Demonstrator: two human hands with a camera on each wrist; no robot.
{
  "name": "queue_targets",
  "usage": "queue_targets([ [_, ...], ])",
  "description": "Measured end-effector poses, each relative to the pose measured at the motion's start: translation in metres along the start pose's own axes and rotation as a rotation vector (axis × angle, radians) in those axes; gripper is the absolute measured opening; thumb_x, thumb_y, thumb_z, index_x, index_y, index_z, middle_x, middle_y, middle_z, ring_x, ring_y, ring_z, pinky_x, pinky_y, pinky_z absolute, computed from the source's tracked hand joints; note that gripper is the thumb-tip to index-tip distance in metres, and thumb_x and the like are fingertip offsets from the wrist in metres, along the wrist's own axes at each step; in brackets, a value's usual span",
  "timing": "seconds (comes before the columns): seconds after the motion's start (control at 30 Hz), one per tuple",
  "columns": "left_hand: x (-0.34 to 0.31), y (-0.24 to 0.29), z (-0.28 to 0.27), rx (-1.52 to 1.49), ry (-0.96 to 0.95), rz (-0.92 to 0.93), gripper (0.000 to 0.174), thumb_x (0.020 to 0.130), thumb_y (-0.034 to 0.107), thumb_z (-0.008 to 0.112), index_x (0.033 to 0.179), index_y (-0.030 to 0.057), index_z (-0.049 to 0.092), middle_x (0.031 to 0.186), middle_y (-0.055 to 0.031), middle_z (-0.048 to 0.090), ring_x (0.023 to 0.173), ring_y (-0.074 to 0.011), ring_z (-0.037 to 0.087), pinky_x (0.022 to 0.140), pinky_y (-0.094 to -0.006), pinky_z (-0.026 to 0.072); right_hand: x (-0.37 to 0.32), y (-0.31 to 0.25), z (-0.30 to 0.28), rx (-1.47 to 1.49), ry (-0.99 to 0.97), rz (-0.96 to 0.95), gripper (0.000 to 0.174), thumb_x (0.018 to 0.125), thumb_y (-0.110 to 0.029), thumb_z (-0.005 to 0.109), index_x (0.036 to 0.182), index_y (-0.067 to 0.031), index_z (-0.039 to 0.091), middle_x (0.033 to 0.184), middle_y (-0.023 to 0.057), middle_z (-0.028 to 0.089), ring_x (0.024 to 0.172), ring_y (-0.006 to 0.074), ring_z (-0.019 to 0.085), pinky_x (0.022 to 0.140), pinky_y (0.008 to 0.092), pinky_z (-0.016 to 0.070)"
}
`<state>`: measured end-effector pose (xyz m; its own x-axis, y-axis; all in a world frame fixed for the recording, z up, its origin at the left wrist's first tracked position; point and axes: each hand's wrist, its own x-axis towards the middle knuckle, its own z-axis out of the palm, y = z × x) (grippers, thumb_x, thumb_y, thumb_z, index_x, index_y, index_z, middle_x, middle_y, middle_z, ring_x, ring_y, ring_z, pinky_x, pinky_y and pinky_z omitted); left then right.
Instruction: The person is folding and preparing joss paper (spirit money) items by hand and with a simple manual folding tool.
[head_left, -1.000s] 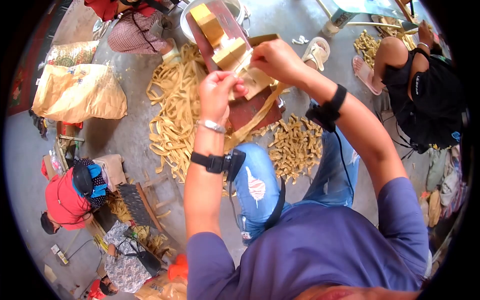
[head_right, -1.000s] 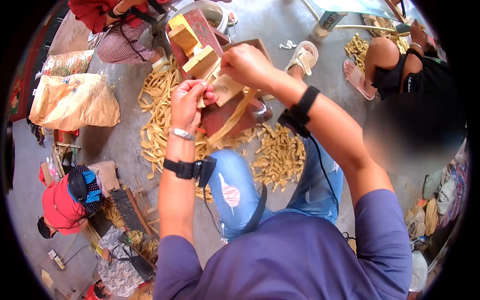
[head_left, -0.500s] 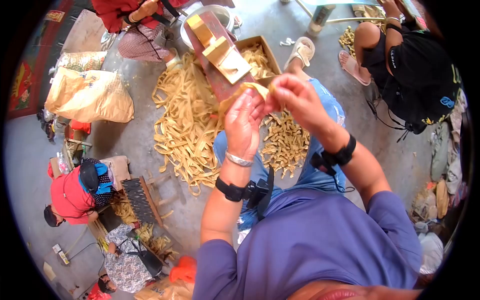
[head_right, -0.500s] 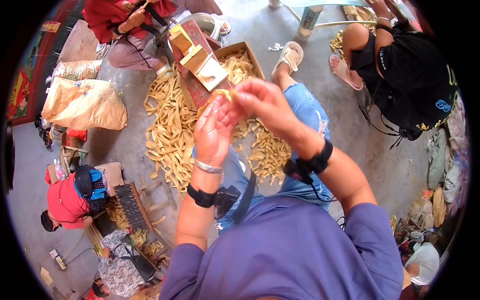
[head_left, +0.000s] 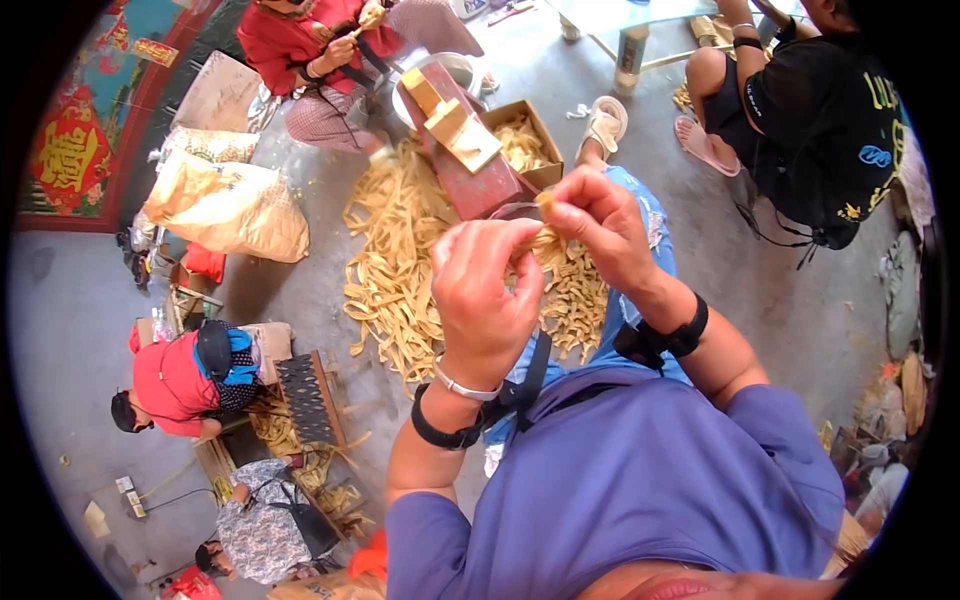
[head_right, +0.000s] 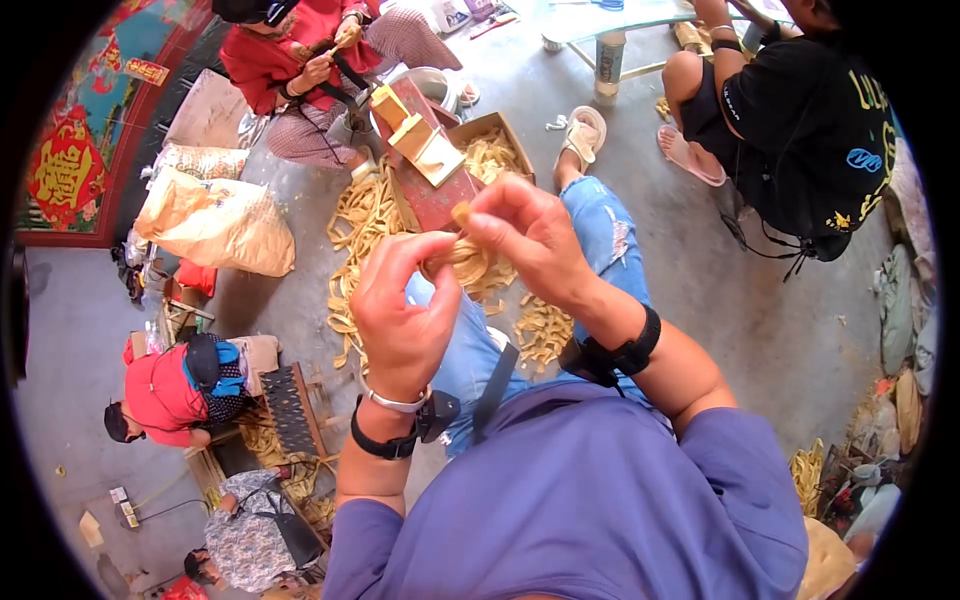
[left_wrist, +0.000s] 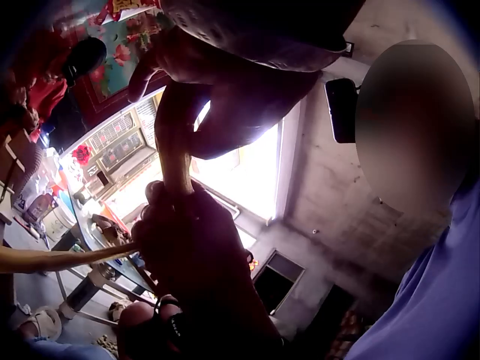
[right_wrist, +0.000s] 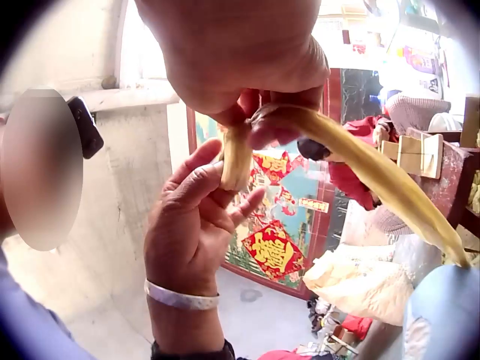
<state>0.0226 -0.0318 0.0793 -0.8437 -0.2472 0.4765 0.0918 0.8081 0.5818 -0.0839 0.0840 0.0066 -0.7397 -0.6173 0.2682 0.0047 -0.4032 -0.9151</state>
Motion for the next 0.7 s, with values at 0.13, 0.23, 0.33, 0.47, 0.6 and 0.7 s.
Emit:
queue_targets([
  [0.13,-0.008,-0.012,0.005,0.126,0.043,0.233,0.028,0.071,-0.005,0.068,0.095,0.0074,0.064,0.085,-0.0073,0.064,0.074,-0.0233,0.061,0.083,-0.032,0.0465,-0.002,-0.01,-0.006,-0.081,-0.176,0.268,0.013,0.088,-0.013,0.062,0.086,-0.0005,0.066,0.07,-0.002,0.06,0.059,0.0029,0.051,0.05,0.0196,0.0395],
  [0.23,-0.017,-0.015,0.014,-0.035,0.071,0.188,0.028,0.07,-0.008,0.068,0.092,0.0058,0.061,0.089,-0.009,0.065,0.076,-0.0214,0.062,0.076,-0.0283,0.0486,-0.008,-0.001,-0.024,0.123,-0.34,0.427,0.014,0.084,-0.011,0.059,0.083,-0.0001,0.068,0.068,-0.0033,0.056,0.056,0.0026,0.048,0.048,0.019,0.0349],
  [0.33,-0.016,-0.017,0.019,-0.144,0.065,0.051,0.022,0.07,-0.009,0.068,0.085,0.0038,0.059,0.087,-0.0091,0.063,0.077,-0.0203,0.062,0.07,-0.026,0.0495,-0.012,0.012,-0.026,0.308,-0.375,0.364,0.016,0.084,-0.012,0.06,0.083,0.0015,0.068,0.072,-0.0008,0.057,0.056,0.0048,0.047,0.048,0.0194,0.0348],
  [0.47,-0.02,-0.025,0.026,-0.206,0.022,-0.109,0.023,0.072,-0.009,0.067,0.091,0.0026,0.063,0.088,-0.0099,0.062,0.073,-0.019,0.063,0.061,-0.0288,0.0501,-0.02,0.025,-0.013,0.441,-0.167,0.312,0.015,0.085,-0.015,0.067,0.087,0.0004,0.068,0.078,0.0026,0.062,0.06,0.0089,0.054,0.053,0.0204,0.0415],
  [0.6,-0.021,-0.027,0.031,-0.473,-0.06,-0.278,0.024,0.076,-0.005,0.07,0.099,-0.0007,0.066,0.09,-0.0087,0.064,0.075,-0.0152,0.064,0.069,-0.0253,0.052,-0.021,0.04,-0.024,0.449,-0.083,0.404,0.018,0.084,-0.012,0.069,0.099,-0.001,0.066,0.084,0.0042,0.065,0.067,0.0098,0.06,0.062,0.022,0.0484],
  [0.7,-0.024,-0.044,0.034,-0.569,-0.026,-0.336,0.016,0.08,0.004,0.073,0.092,-0.002,0.065,0.09,-0.0075,0.067,0.074,-0.0122,0.063,0.071,-0.0239,0.0514,-0.018,0.04,-0.023,0.381,-0.114,0.416,0.023,0.084,-0.01,0.069,0.104,-0.0005,0.065,0.089,0.0029,0.065,0.072,0.0084,0.06,0.064,0.0218,0.0486],
])
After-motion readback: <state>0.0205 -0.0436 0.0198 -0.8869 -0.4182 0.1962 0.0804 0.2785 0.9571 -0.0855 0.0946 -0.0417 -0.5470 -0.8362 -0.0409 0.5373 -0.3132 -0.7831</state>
